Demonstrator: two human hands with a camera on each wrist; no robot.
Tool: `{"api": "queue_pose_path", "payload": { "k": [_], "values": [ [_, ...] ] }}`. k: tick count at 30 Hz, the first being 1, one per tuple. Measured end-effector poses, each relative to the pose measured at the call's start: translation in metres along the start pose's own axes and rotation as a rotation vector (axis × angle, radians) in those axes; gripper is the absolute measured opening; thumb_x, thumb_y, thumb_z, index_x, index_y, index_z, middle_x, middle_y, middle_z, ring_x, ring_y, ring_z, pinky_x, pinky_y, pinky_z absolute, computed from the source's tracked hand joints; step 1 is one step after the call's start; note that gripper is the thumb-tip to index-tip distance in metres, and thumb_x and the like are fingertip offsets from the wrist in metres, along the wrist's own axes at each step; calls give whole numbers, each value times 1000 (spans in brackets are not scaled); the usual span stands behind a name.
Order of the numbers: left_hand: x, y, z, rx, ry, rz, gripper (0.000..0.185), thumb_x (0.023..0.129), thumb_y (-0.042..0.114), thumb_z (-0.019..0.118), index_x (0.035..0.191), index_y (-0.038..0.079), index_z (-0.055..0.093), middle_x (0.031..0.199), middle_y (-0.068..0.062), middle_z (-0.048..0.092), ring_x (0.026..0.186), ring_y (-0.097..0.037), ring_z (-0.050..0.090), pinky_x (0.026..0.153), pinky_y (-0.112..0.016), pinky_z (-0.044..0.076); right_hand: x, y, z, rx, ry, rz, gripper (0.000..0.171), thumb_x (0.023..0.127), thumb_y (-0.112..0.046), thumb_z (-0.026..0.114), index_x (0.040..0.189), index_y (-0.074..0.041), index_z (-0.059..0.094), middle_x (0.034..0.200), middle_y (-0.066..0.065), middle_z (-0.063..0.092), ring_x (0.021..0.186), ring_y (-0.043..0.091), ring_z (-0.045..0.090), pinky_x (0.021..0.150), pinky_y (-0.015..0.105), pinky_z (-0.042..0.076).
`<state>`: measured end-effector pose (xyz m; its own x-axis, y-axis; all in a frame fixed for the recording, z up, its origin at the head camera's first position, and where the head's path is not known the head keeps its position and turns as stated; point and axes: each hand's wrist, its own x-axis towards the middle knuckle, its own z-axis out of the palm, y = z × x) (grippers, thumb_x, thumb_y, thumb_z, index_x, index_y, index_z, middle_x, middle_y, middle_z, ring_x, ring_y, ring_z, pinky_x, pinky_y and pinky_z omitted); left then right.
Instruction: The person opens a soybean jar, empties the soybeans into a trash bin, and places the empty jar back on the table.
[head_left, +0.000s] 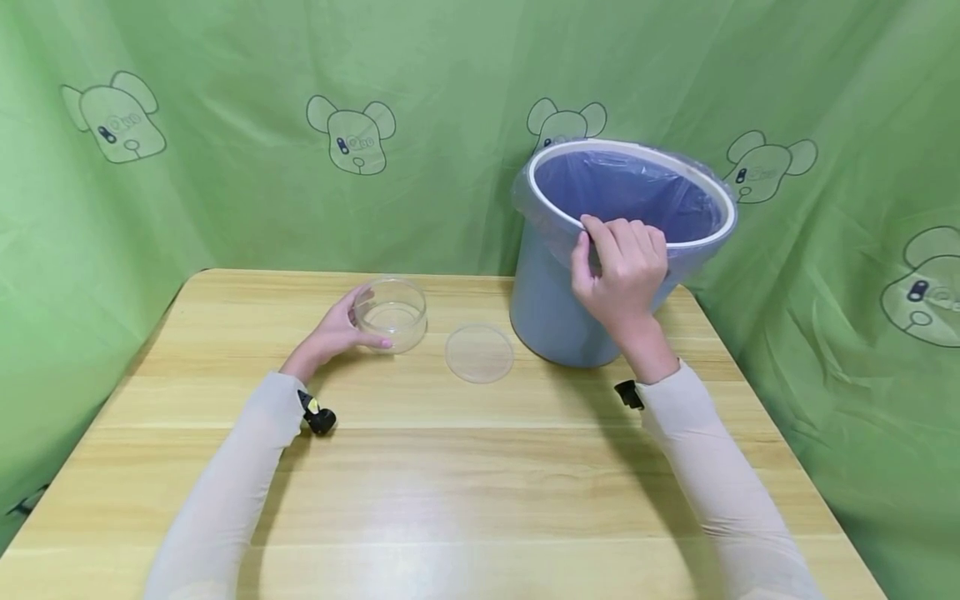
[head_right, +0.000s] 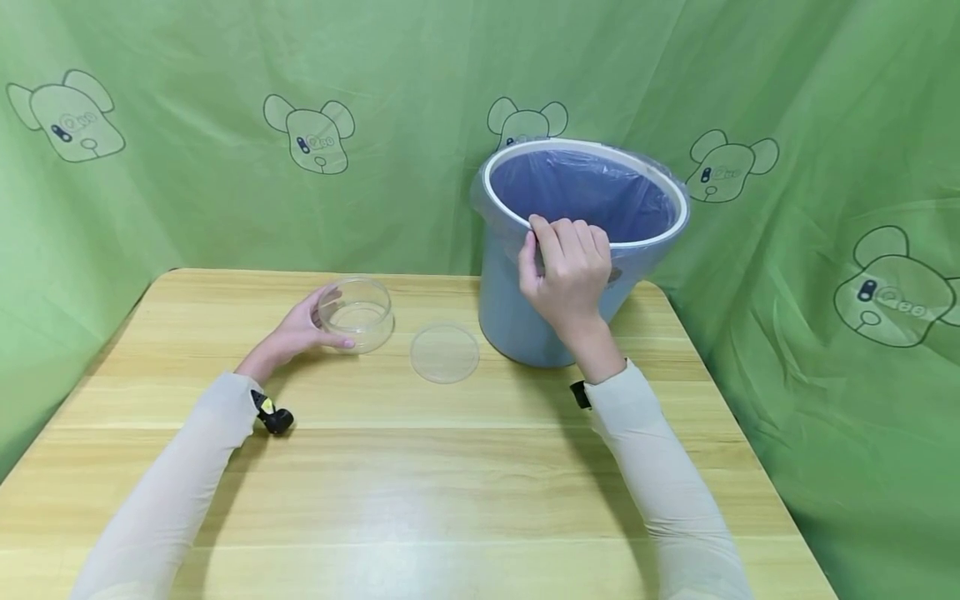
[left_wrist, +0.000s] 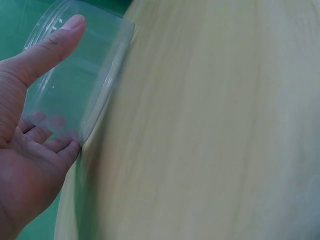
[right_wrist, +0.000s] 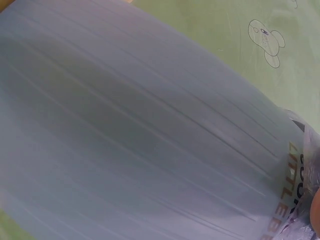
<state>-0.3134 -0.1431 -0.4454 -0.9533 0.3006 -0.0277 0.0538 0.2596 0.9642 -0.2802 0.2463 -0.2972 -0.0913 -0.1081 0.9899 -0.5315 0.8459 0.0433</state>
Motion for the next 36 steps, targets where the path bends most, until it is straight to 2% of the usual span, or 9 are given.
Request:
{"api": "queue_pose_path", "payload": {
  "k": [7,15,24,30,36],
  "values": [
    [3,-8,-4,24,18,8,123,70,5,91,164,12,11,170,-16,19,156,-39,20,130,-51,18,1,0,0,-1,8,3,23,93,-16,59,95,-2,78,74,17,66,68,41,55,70,54,43],
    [3,-6,-5,8,14,-1,125,71,1,89,165,12,7,170,-19,16,156,-42,18,130,-53,16,2,0,1,4,6,3,23,93,-16,59,95,-2,78,74,17,66,69,41,55,70,54,43],
    [0,-6,-3,4,18,-20,128,71,3,89,165,16,3,171,-17,13,156,-41,16,130,-54,14,2,0,2,1,-2,-2,23,94,-16,59,95,-2,78,74,17,66,69,41,55,70,53,44],
    [-1,6,-7,9,35,-35,128,73,6,89,165,12,1,172,-16,8,157,-40,12,130,-55,10,3,0,3,-4,-3,3,24,94,-16,58,96,-3,78,75,17,66,70,41,56,71,53,44],
    [0,20,-9,88,89,9,121,78,19,89,165,15,5,172,-11,9,158,-36,12,130,-58,12,5,0,4,-6,-15,15,24,95,-17,58,96,-3,78,76,17,67,71,41,57,72,53,44]
  ]
}}
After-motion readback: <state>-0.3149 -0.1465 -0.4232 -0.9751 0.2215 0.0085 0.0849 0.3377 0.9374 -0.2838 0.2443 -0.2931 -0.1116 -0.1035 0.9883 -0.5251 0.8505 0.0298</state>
